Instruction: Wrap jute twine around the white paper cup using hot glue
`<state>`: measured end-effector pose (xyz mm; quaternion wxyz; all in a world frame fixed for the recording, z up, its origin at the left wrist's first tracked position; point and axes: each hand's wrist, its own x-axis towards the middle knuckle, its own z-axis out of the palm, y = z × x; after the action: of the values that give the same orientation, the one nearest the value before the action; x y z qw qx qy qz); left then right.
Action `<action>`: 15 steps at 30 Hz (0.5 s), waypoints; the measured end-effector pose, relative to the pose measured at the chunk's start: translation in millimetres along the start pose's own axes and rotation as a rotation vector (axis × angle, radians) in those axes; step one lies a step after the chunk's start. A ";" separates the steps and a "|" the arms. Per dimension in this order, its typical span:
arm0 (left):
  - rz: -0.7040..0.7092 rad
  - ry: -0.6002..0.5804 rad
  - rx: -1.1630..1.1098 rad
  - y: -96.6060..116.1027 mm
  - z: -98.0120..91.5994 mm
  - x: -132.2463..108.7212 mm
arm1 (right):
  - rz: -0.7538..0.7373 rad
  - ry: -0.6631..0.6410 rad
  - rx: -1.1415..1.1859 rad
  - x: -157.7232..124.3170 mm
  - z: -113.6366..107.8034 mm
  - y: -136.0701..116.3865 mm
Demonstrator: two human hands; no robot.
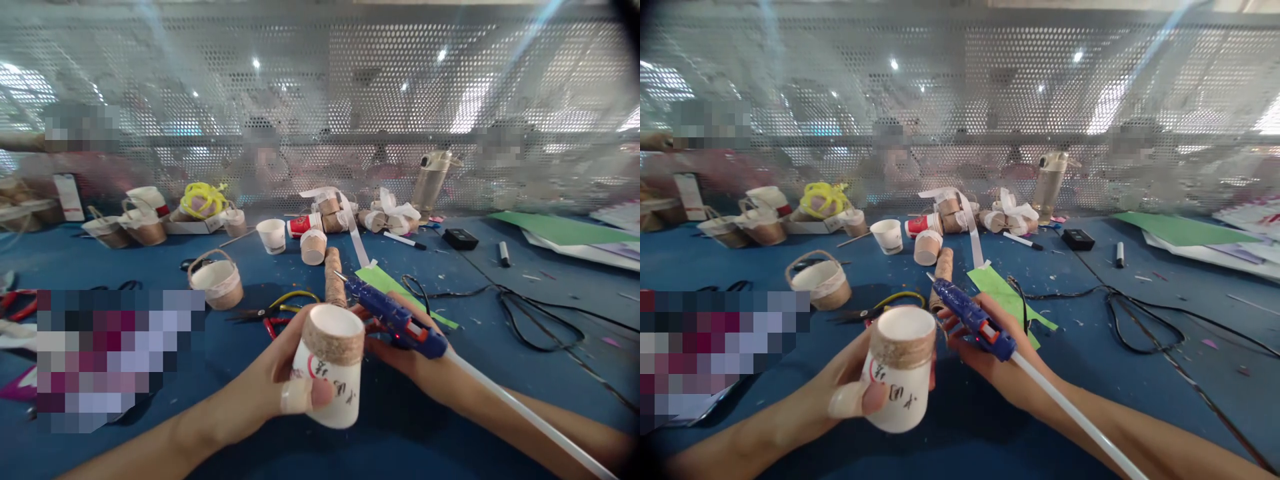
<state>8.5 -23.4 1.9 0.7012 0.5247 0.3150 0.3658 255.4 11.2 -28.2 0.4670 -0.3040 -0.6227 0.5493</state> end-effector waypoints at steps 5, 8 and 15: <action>-0.046 -0.287 -0.016 -3.1 -0.3 -2.6 | 0.023 0.000 0.028 2.9 5.2 5.1; -0.052 -0.336 -0.020 0.5 3.5 -2.5 | 0.000 0.046 0.016 6.9 5.9 2.8; -0.024 -0.190 -0.046 -5.4 -3.4 -1.7 | -0.259 0.315 -0.071 15.1 -6.7 -35.3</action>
<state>5.7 -24.1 -4.1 0.7440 0.5371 0.2450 0.3129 260.6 19.9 9.4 0.6142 -0.3199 -0.5948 0.4082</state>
